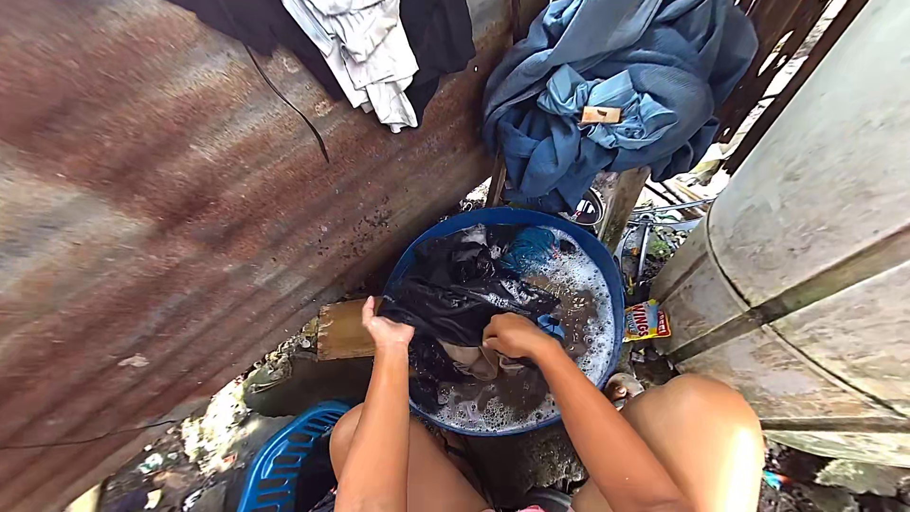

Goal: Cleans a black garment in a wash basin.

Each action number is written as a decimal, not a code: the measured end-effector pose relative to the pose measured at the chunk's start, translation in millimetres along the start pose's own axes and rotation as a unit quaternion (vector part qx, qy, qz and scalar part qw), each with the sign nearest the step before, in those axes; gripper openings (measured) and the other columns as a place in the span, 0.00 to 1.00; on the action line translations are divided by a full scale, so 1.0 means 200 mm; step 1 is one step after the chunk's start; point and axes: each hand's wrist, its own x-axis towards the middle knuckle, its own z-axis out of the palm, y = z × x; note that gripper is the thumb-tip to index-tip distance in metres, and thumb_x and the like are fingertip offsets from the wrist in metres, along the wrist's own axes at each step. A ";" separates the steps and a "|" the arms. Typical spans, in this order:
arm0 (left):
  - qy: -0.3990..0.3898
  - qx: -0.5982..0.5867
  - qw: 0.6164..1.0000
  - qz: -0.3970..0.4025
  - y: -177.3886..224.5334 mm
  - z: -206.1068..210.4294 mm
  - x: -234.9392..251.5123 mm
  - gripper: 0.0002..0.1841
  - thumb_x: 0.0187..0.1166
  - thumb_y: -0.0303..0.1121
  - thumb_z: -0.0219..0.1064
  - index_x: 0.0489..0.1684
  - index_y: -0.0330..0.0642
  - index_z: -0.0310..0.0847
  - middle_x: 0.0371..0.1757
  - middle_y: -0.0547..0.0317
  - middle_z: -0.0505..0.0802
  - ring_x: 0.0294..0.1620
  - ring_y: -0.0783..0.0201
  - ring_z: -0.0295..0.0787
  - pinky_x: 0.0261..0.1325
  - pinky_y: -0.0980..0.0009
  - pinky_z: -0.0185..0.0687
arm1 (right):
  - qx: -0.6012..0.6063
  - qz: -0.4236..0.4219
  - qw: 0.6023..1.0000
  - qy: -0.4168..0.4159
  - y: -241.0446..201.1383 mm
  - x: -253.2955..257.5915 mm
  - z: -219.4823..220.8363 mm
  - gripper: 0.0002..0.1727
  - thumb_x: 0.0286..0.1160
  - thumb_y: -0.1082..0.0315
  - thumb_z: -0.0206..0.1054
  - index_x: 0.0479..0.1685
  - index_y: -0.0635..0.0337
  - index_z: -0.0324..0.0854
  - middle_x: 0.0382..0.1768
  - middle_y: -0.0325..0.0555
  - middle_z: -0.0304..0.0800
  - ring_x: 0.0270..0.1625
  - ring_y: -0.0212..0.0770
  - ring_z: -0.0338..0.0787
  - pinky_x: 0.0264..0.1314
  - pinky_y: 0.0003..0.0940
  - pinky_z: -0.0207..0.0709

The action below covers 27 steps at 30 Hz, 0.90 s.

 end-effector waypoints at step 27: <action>-0.093 0.409 0.907 -0.012 0.10 0.02 -0.16 0.20 0.81 0.18 0.63 0.71 0.29 0.70 0.62 0.45 0.85 0.58 0.64 0.85 0.62 0.65 0.83 | 0.091 0.400 0.903 0.130 0.48 -0.09 -0.10 0.26 0.86 0.56 0.57 0.75 0.62 0.79 0.75 0.66 0.80 0.81 0.65 0.76 0.79 0.71 0.64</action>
